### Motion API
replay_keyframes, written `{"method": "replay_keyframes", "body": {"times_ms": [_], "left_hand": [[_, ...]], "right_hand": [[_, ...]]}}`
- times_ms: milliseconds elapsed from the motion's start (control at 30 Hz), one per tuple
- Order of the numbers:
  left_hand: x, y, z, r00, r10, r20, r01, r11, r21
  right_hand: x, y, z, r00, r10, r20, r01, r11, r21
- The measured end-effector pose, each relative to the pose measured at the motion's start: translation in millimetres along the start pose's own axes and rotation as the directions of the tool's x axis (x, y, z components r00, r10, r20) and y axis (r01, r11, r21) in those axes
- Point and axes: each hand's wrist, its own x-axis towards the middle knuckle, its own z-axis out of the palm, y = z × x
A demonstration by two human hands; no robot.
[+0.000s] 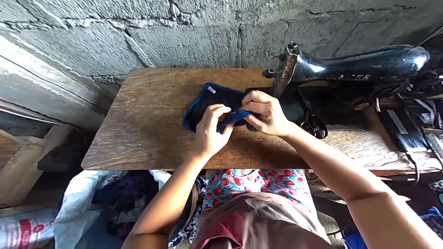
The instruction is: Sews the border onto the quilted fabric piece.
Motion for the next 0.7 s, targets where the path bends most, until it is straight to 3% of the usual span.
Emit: {"method": "replay_keyframes", "body": {"times_ms": [67,133,200,300,433,567,700], "left_hand": [[-6,9,-4,0.995,-0.031,0.094,0.042,0.992,-0.118],[-14,11,-12,0.943,-0.077,0.323,0.171,0.947,-0.273],[-23,7,-19,0.846,-0.137,0.515,0.315,0.908,-0.276],[-32,2,-39,0.740,-0.305,0.600,0.517,0.828,-0.217],[-42,-6,-63,0.735,-0.437,0.518,0.614,0.754,-0.235],[-51,-4,-73,0.752,-0.527,0.396,0.624,0.763,-0.169],[-56,1,-74,0.756,-0.537,0.375,0.615,0.779,-0.126]], "right_hand": [[-4,-16,-11,0.969,0.213,0.126,-0.234,0.955,0.183],[-10,-20,-19,0.829,0.403,0.387,-0.521,0.809,0.273],[-18,-17,-29,0.699,0.460,0.548,-0.637,0.748,0.184],[-31,-9,-52,0.741,0.493,0.455,-0.563,0.826,0.021],[-49,-5,-84,0.753,0.599,0.272,-0.622,0.783,0.001],[-69,-8,-103,0.729,0.646,0.225,-0.664,0.748,0.005],[-81,-10,-116,0.704,0.689,0.173,-0.702,0.712,0.020]]}}
